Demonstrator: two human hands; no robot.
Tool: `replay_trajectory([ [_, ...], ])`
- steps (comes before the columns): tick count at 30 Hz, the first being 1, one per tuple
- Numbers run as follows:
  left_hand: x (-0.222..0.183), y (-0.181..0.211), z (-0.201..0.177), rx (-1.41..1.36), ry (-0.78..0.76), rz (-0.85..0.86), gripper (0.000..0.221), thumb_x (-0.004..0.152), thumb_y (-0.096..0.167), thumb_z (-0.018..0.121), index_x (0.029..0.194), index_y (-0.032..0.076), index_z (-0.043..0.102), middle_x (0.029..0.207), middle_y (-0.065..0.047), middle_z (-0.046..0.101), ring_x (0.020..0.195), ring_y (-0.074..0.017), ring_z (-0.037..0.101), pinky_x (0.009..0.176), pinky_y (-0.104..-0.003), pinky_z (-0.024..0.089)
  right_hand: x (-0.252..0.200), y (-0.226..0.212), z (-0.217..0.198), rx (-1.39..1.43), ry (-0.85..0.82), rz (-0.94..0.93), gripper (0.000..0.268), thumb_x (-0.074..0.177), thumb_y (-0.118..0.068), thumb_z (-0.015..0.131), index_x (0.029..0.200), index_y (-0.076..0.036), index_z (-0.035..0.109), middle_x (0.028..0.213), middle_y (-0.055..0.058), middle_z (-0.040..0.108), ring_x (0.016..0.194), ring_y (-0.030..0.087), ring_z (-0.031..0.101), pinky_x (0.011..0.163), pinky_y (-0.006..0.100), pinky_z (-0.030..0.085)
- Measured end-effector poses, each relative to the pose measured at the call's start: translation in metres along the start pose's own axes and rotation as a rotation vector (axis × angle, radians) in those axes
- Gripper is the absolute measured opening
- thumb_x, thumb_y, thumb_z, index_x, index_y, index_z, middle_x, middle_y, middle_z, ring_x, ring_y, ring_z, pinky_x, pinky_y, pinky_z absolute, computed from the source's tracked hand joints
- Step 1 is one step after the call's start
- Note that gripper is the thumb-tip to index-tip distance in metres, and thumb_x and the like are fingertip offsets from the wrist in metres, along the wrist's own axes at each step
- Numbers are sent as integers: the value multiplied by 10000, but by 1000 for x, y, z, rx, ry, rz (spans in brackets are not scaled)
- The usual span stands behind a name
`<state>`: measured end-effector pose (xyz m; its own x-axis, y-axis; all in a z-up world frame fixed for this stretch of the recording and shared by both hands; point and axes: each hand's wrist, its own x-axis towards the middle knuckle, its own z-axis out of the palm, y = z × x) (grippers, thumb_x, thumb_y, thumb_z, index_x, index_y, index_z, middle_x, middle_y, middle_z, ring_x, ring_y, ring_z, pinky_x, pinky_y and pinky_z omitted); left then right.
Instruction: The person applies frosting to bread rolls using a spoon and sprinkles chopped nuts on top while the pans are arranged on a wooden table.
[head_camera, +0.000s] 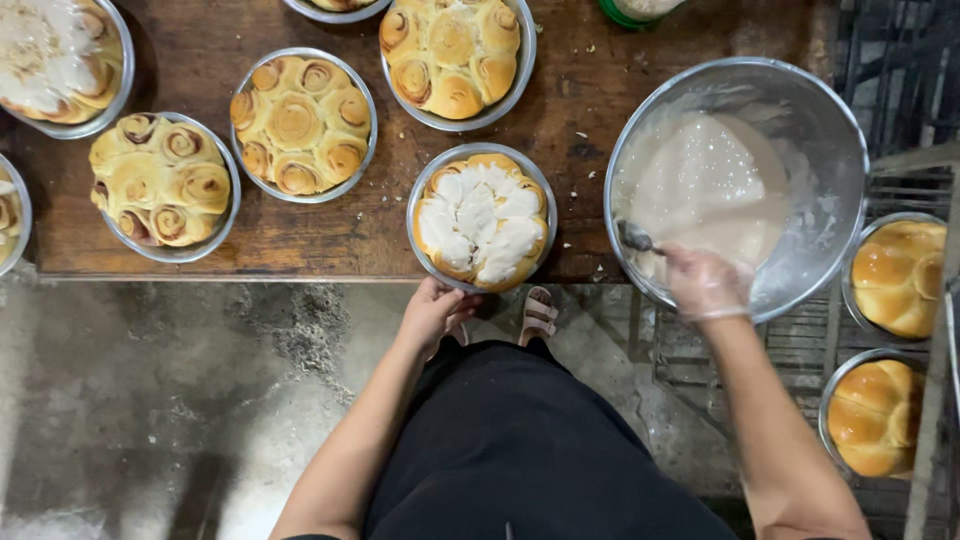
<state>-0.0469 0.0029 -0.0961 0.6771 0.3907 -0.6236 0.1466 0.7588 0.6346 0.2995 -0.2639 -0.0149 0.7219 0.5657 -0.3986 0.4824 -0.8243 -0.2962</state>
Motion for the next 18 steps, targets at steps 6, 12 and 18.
replay_trajectory([
  [6,-23,40,43,72,32,125,398,964,81,601,1344,90,484,1212,-98,665,1023,-180,700,826,-331,607,-28,-46,-24,497,56,-250,296,957,-253,723,1243,-187,762,1074,93,771,942,201,716,821,344,556],
  [12,-30,52,76,65,10,228,360,985,56,604,1331,52,504,1179,-101,662,1000,-165,690,820,-338,635,-58,-201,-37,-489,434,-540,242,938,-180,597,1099,-208,776,692,-1,645,631,179,605,625,404,404],
  [18,-39,62,91,-3,49,229,354,980,58,596,1319,64,495,1181,-83,665,993,-152,688,775,-313,613,-59,-198,-74,-411,344,-546,329,1011,-135,517,1208,-225,765,695,39,641,639,224,600,623,410,372],
])
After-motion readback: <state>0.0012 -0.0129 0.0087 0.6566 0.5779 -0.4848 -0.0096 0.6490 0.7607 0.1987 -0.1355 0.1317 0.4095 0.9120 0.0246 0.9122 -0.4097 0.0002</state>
